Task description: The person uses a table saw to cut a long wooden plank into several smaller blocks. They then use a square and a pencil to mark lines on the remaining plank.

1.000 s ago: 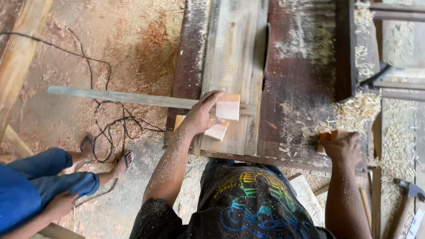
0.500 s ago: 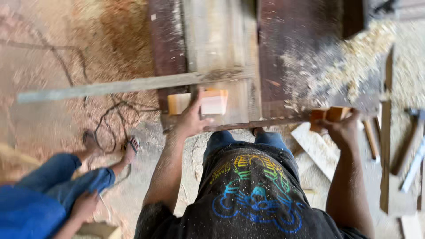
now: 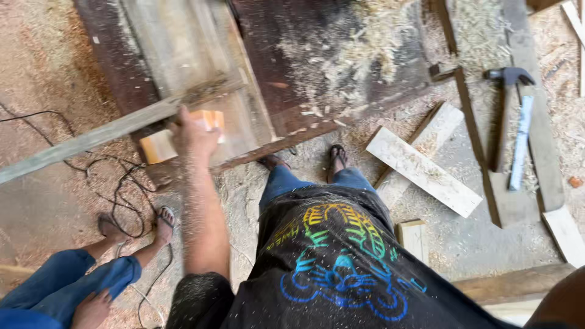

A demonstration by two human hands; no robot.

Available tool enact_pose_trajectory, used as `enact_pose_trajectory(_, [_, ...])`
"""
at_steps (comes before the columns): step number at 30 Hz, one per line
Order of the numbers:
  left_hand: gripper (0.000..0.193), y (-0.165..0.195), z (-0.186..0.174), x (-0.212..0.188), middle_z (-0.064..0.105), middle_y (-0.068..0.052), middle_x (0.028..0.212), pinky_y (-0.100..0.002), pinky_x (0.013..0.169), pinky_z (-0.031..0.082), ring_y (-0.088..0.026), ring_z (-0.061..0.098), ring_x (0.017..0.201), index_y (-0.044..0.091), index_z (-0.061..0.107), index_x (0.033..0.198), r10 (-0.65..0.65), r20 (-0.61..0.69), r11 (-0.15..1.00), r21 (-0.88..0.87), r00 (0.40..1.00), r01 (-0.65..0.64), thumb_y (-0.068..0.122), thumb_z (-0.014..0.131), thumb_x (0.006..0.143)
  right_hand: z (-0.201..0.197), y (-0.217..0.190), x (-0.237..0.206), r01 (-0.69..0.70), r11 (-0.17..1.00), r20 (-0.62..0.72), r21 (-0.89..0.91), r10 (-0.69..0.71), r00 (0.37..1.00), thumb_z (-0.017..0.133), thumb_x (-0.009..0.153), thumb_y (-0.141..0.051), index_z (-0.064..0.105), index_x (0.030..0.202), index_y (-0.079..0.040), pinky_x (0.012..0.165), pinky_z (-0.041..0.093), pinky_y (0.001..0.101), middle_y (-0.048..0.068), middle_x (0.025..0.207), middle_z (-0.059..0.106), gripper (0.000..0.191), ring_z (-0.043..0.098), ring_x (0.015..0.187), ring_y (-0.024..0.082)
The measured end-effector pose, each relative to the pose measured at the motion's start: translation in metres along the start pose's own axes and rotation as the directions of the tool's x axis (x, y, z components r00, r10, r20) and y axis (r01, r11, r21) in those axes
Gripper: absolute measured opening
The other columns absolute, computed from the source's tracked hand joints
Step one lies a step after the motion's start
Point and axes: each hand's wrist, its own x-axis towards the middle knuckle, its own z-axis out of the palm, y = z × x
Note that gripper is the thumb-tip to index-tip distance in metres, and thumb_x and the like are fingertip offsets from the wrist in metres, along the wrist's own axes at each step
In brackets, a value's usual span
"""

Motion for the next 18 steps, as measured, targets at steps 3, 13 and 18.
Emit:
enact_pose_trajectory(3, [0.112, 0.003, 0.01, -0.025, 0.028, -0.027, 0.157, -0.056, 0.119, 0.035, -0.045, 0.04, 0.142, 0.018, 0.023, 0.164, 0.216, -0.035, 0.971, 0.111, 0.976, -0.211, 0.032, 0.092, 0.077, 0.008, 0.041, 0.006, 0.034, 0.975, -0.278, 0.218, 0.029, 0.96, 0.081, 0.081, -0.03, 0.046, 0.141, -0.006, 0.085, 0.052, 0.0411, 0.013, 0.118, 0.07, 0.073, 0.066, 0.101, 0.028])
enact_pose_trajectory(13, [0.132, 0.058, 0.092, -0.114, 0.042, -0.028, 0.14, -0.055, 0.097, 0.053, -0.046, 0.059, 0.118, 0.015, 0.008, 0.162, 0.217, -0.157, 0.975, -0.012, 0.964, -0.221, 0.03, 0.097, 0.066, 0.291, -0.047, -0.032, -0.895, 0.282, 0.777, 0.345, 0.449, 0.441, 0.068, 0.098, -0.041, 0.058, 0.126, -0.008, 0.077, 0.05, 0.0418, 0.003, 0.106, 0.069, 0.044, 0.066, 0.097, 0.024])
enact_pose_trajectory(18, [0.126, 0.041, 0.094, -0.126, 0.046, -0.029, 0.14, -0.055, 0.093, 0.058, -0.047, 0.062, 0.116, 0.019, 0.007, 0.164, 0.19, -0.202, 0.979, -0.036, 0.961, -0.201, 0.025, 0.092, 0.072, 0.347, -0.075, -0.03, -0.912, -0.074, 0.85, 0.403, 0.399, 0.344, 0.066, 0.104, -0.034, 0.062, 0.105, -0.01, 0.064, 0.045, 0.0354, 0.001, 0.082, 0.055, 0.024, 0.053, 0.073, 0.019])
